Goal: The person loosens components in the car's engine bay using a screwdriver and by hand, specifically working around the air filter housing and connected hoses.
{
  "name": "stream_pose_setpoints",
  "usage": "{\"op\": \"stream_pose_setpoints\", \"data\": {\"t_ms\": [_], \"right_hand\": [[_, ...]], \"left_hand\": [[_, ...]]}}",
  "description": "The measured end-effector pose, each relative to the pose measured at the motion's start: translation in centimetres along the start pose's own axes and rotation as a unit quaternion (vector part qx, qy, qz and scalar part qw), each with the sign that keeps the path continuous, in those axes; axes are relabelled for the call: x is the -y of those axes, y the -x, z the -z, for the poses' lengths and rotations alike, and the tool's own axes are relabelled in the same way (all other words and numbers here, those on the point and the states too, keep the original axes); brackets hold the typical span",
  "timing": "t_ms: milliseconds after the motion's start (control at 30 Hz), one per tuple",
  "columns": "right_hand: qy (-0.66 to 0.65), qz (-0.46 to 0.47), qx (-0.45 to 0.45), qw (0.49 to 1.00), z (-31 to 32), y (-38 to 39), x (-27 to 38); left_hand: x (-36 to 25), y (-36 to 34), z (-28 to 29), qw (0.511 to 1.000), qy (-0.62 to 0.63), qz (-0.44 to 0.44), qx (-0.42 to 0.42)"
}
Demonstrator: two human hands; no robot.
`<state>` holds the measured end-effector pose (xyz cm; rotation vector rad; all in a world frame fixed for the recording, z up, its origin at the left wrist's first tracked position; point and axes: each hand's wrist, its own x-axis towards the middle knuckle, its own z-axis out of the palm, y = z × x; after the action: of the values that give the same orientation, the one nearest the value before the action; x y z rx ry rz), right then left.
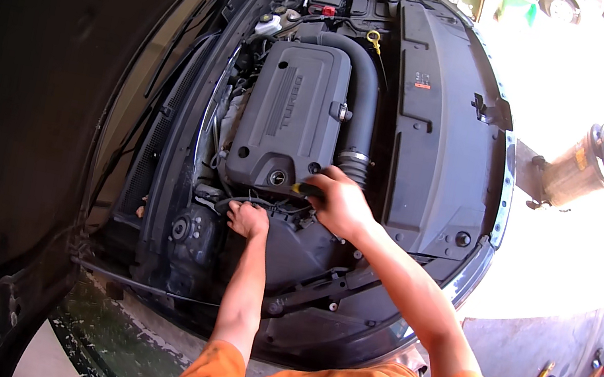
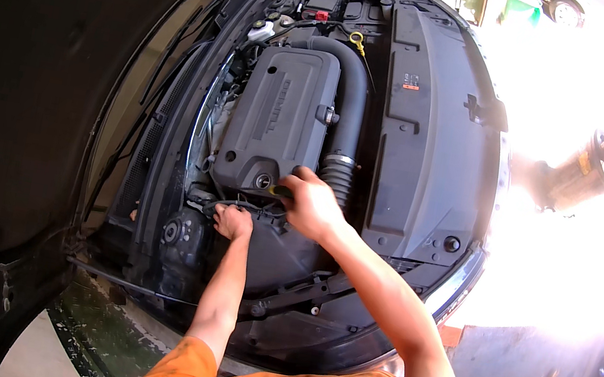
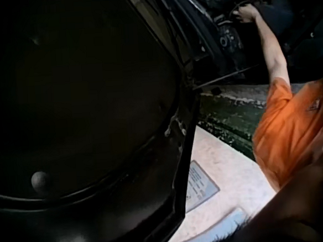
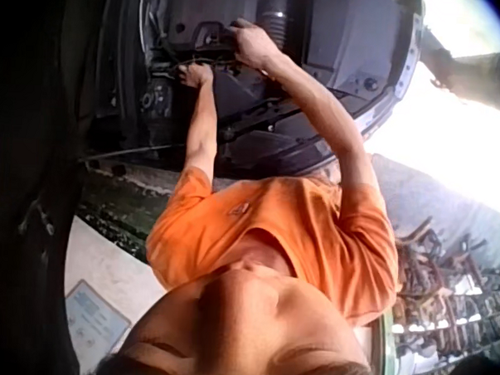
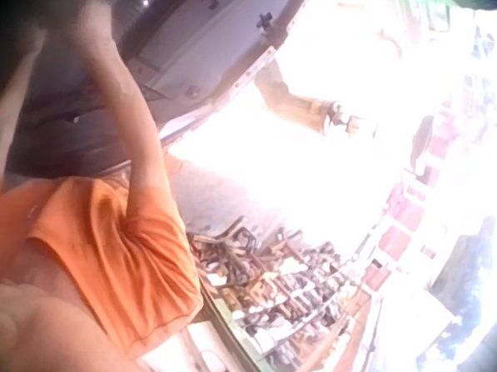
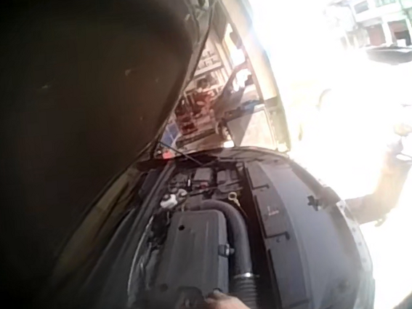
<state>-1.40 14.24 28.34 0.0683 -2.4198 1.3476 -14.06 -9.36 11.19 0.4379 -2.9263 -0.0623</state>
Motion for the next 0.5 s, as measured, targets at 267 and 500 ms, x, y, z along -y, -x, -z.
{"op": "stream_pose_setpoints", "data": {"t_ms": [267,500], "right_hand": [[-0.218,-0.249,-0.167,0.929,5.2,17.4,-3.3],[-0.314,-0.315,-0.152,0.882,6.7,21.0,-2.3]], "left_hand": [[-0.4,0.2,-0.8,0.999,0.042,0.014,-0.026],[-0.8,0.5,-1.2,0.998,0.024,0.046,-0.047]]}}
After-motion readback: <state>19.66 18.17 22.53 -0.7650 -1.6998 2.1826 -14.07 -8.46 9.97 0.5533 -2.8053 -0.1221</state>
